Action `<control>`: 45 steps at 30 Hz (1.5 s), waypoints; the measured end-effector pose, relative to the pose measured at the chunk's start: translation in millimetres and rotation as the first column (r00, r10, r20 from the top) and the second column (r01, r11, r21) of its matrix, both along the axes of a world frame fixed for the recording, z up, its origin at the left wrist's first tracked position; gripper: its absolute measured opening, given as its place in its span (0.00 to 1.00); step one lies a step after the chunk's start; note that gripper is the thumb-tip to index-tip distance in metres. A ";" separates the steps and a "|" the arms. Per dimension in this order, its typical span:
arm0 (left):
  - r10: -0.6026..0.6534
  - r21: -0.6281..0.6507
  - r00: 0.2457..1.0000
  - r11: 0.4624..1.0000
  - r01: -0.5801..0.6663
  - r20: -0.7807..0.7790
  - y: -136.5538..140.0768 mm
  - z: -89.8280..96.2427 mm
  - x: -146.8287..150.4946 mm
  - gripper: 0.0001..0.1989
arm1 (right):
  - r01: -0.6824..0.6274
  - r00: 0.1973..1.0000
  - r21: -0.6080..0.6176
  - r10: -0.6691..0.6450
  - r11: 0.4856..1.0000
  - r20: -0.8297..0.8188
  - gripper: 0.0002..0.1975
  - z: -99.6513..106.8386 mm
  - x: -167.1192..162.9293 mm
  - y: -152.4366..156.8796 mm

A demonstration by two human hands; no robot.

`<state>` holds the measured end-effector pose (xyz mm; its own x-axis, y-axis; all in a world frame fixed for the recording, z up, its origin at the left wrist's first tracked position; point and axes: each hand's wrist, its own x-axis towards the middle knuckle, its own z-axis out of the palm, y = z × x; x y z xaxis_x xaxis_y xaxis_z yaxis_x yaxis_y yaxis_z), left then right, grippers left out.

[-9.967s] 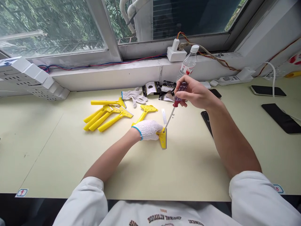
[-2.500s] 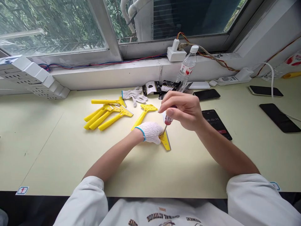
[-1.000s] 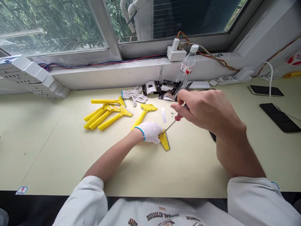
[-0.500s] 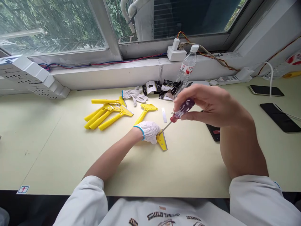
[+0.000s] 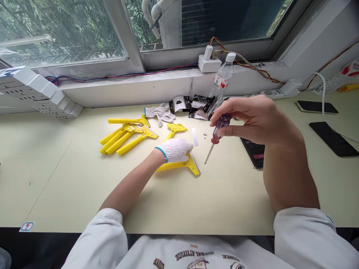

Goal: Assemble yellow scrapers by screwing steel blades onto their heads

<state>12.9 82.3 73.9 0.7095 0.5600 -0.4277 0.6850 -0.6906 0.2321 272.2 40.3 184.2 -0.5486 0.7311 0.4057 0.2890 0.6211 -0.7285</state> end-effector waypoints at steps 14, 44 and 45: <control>0.136 0.028 0.977 0.991 -0.133 -0.164 -1.0 -0.8 1.5 0.21 | 0.109 0.994 0.124 -0.112 0.986 0.015 0.08 -14.1 -17.3 7.8; 0.249 -0.011 0.963 0.968 -0.251 -0.102 4.1 -14.5 1.7 0.30 | 0.130 0.991 0.136 -0.135 0.982 0.024 0.08 -15.9 -20.2 7.6; 0.252 -0.010 0.962 0.967 -0.254 -0.104 4.1 -14.8 1.6 0.30 | 0.126 0.991 0.138 -0.131 0.982 0.026 0.08 -15.9 -19.9 7.5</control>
<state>14.5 86.4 59.0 0.4984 0.7048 -0.5047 0.8573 -0.4871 0.1664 252.3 47.8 168.3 -0.4688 0.7362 0.4881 0.3966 0.6692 -0.6284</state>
